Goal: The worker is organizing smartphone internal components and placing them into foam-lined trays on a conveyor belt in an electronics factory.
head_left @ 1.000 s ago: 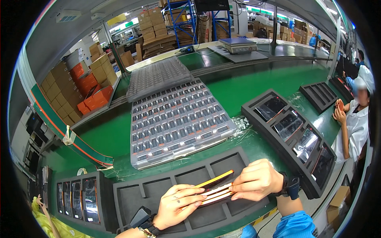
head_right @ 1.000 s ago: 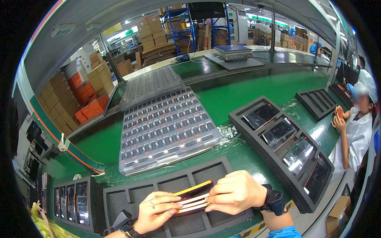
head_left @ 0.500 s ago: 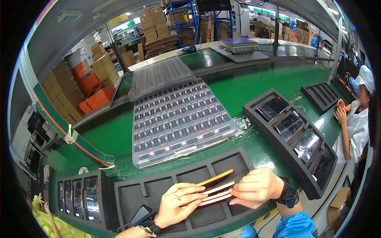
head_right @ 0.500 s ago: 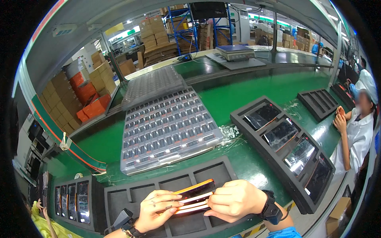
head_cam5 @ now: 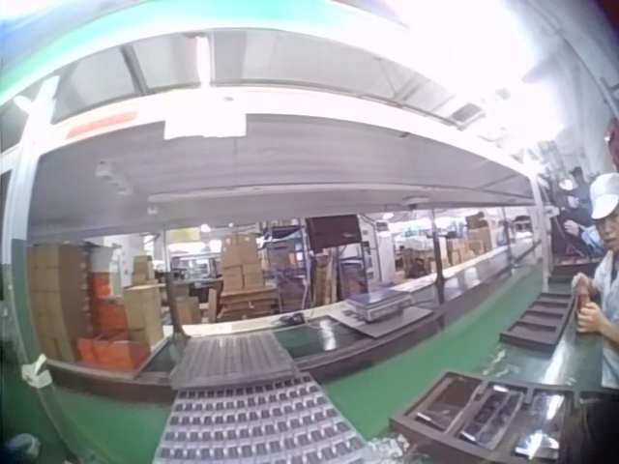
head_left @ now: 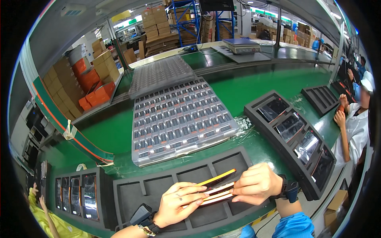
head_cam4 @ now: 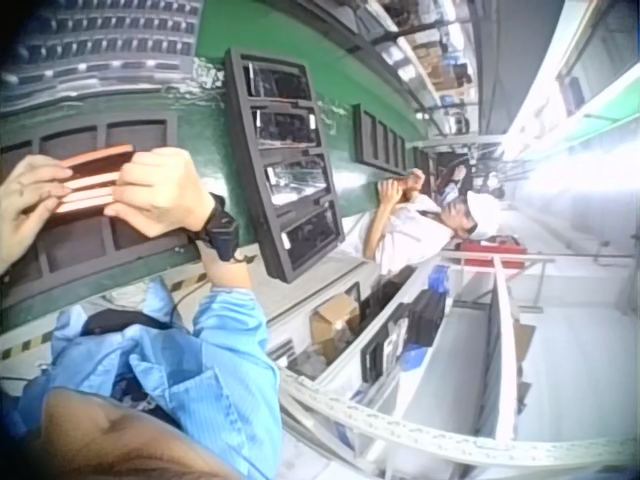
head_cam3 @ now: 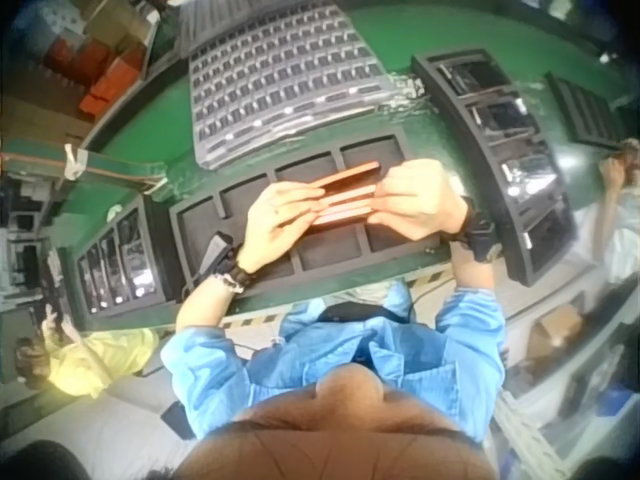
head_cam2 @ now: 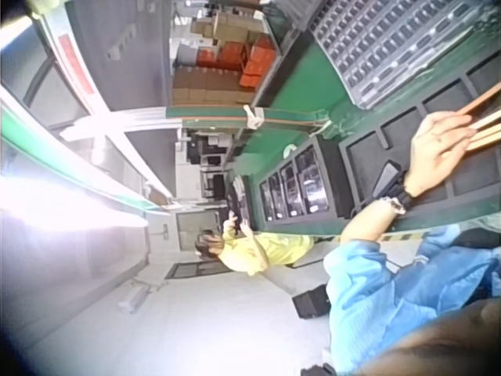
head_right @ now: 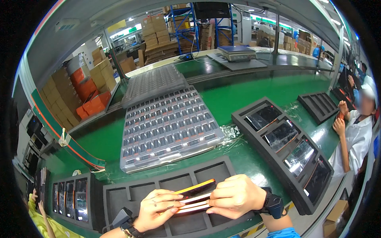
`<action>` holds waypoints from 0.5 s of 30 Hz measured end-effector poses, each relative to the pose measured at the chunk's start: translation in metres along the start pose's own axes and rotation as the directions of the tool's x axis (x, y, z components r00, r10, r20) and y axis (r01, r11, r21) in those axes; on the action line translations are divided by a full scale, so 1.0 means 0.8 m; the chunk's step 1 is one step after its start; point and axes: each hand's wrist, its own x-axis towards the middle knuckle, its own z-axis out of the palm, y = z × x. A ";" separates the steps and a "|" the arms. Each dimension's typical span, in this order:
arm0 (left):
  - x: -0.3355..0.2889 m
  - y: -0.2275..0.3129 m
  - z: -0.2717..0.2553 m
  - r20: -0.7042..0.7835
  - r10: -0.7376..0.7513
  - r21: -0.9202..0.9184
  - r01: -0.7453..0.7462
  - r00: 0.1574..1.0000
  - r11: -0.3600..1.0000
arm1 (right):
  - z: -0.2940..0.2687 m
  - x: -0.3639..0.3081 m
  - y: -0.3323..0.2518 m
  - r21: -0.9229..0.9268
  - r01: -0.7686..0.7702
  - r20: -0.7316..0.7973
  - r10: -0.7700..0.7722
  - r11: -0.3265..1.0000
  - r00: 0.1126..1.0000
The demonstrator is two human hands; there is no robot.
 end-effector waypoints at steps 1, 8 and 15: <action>0.000 0.000 0.000 0.002 0.003 0.002 -0.003 1.000 1.000 | 0.000 0.000 0.000 0.000 0.001 0.002 -0.001 1.000 1.000; 0.002 -0.002 0.001 0.010 -0.028 -0.003 0.028 1.000 1.000 | -0.008 0.000 -0.008 -0.119 -0.004 0.086 0.015 0.993 0.996; 0.005 -0.004 -0.001 -0.012 -0.129 -0.026 0.128 0.992 0.991 | -0.006 0.000 -0.006 -0.191 -0.032 0.053 0.043 0.981 0.998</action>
